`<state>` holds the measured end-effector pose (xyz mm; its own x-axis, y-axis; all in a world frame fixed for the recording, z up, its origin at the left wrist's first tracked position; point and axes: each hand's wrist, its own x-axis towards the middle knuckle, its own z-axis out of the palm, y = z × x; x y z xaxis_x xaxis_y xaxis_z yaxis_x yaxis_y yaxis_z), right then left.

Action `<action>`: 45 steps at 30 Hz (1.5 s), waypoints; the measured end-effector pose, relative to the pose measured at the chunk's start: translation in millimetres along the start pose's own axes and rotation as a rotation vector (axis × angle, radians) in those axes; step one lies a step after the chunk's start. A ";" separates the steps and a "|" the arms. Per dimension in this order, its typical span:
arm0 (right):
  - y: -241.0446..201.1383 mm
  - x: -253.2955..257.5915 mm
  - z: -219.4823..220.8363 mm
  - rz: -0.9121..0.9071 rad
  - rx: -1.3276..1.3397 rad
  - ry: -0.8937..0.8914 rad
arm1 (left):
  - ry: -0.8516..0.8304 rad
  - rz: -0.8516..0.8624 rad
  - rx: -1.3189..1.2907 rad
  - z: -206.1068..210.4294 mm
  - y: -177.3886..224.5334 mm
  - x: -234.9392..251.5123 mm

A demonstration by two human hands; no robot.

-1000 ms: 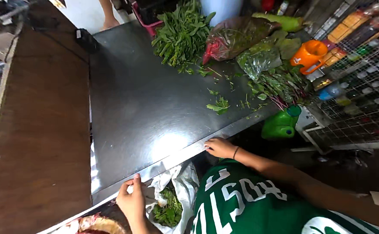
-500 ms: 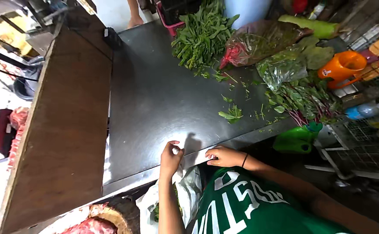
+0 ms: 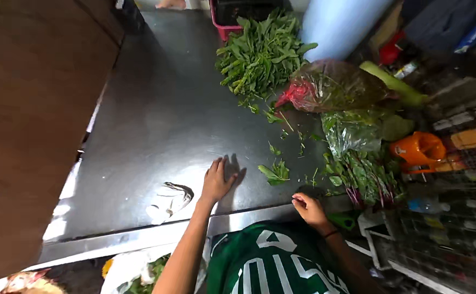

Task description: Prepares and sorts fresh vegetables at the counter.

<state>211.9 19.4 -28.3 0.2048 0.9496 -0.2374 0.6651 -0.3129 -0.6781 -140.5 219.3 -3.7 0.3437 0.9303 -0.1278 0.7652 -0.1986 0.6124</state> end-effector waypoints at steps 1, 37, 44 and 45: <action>7.4 0.2 -6.4 0.007 -0.024 0.026 | -0.010 0.017 -0.002 3.8 1.5 19.5; -38.6 283.3 -20.4 -0.495 -0.269 -0.116 | 0.046 0.577 -0.212 85.5 77.0 204.1; -26.1 223.8 -57.9 -0.279 -0.176 0.036 | -0.091 0.571 -0.021 79.9 91.6 371.2; -18.6 232.8 -68.3 -0.192 -0.263 0.058 | -0.125 0.537 0.020 82.4 92.3 379.5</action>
<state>296.3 247.5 -23.4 0.0934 0.9926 -0.0776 0.8564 -0.1199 -0.5023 105.3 528.6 -60.0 0.7498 0.6531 0.1063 0.4742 -0.6424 0.6020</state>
